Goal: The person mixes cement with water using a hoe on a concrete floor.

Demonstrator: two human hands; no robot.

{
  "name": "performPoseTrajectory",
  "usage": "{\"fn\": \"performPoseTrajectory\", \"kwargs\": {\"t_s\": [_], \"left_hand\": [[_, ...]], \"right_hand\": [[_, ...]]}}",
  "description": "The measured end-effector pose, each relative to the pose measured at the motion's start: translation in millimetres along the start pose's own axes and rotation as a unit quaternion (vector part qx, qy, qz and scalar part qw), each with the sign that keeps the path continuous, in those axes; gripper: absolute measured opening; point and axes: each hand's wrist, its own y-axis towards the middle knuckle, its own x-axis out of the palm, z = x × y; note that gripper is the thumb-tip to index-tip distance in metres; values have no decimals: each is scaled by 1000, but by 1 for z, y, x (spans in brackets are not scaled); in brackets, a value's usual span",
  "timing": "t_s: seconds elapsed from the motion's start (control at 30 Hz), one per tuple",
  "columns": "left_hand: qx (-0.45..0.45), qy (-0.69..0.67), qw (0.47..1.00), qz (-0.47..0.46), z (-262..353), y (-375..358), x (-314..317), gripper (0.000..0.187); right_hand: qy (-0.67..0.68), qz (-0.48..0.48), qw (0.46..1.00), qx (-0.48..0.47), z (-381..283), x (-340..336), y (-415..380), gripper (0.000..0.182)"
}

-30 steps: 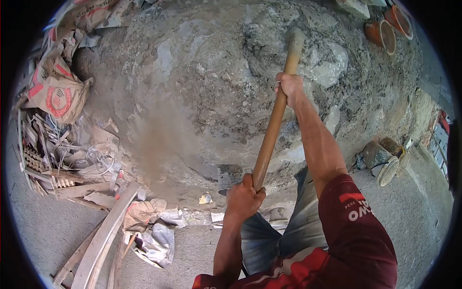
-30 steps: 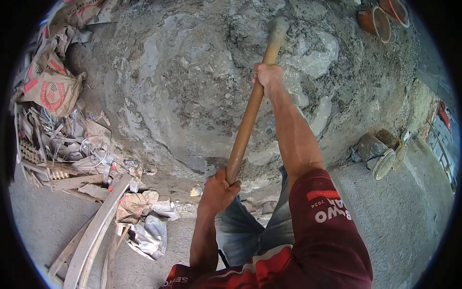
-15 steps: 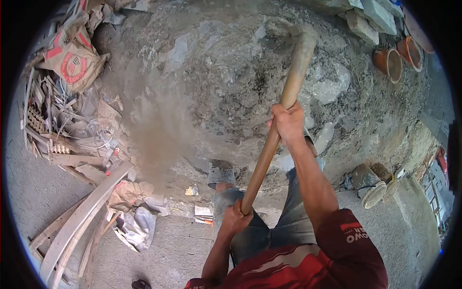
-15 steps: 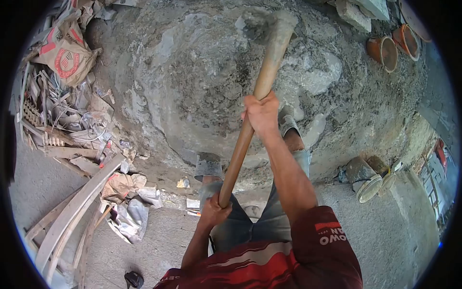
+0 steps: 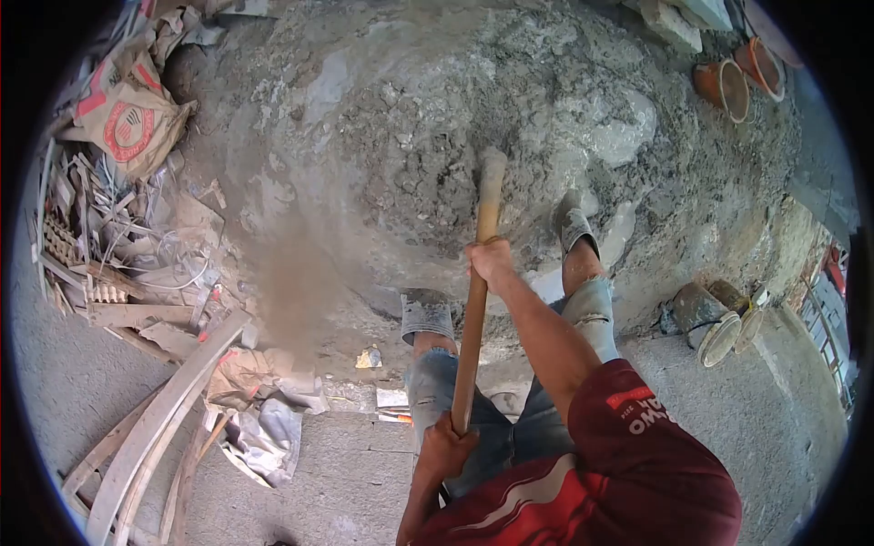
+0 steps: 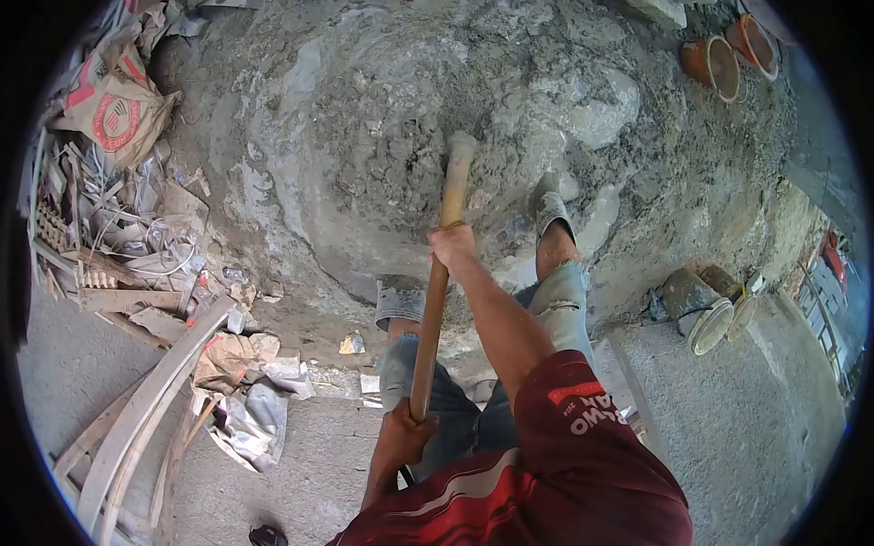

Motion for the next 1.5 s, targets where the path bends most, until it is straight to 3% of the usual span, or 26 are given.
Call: {"fn": "performPoseTrajectory", "kwargs": {"t_s": [0.13, 0.23, 0.27, 0.4, 0.53, 0.63, 0.7, 0.77, 0.83, 0.9, 0.93, 1.03, 1.13, 1.23, 1.27, 1.37, 1.4, 1.5], "left_hand": [[-77, 49, 995, -45, -2, -54, 6, 44], [-31, 89, 995, -37, 10, -55, 13, 40], [-30, 100, 994, -43, 20, -40, 13, 40], [250, 149, 957, 19, 113, 81, 13, 26], [275, 208, 938, -26, 242, 192, 12, 30], [257, 221, 940, -39, 262, 190, -11, 31], [228, 215, 949, -48, 240, 185, -30, 31], [143, 143, 978, -48, 195, 161, -53, 31], [155, 195, 968, 5, 163, 126, -61, 31], [126, 101, 987, -11, 137, 88, -67, 36], [91, 117, 989, 6, 119, 70, -66, 37], [9, 155, 987, 43, 79, 22, -52, 41], [-35, 157, 986, 33, 41, -2, -29, 41], [22, 162, 986, 28, 37, -3, -8, 32], [47, 155, 986, 29, 60, 18, -2, 30], [241, 112, 962, 62, 137, 113, 15, 25], [233, 179, 952, 79, 175, 138, 17, 26], [297, 186, 934, 68, 255, 201, 1, 27]], "right_hand": [[116, -26, 993, 9, 19, -28, -61, 7], [205, -38, 978, -22, 4, -69, -75, 20], [223, -25, 974, -35, -14, -89, -68, 20], [278, 71, 948, -139, -116, -174, -4, 17], [299, 152, 923, -189, -205, -255, 100, 13], [277, 142, 936, -163, -220, -242, 132, 14], [253, 123, 950, -132, -210, -201, 128, 15], [269, 120, 952, -85, -191, -144, 107, 13], [233, 87, 967, -61, -175, -105, 76, 11], [203, 52, 977, -37, -159, -67, 45, 13], [188, 29, 981, -29, -146, -52, 34, 14], [173, 6, 985, 4, -85, -15, 5, 15], [210, -43, 976, 32, -48, -24, -40, 17], [258, -17, 965, -45, -61, -67, -54, 22], [263, 3, 961, -81, -78, -88, -49, 20], [262, 66, 948, -166, -169, -163, 5, 14], [243, 112, 946, -183, -193, -186, 39, 12], [264, 97, 929, -240, -270, -226, 106, 13]]}}
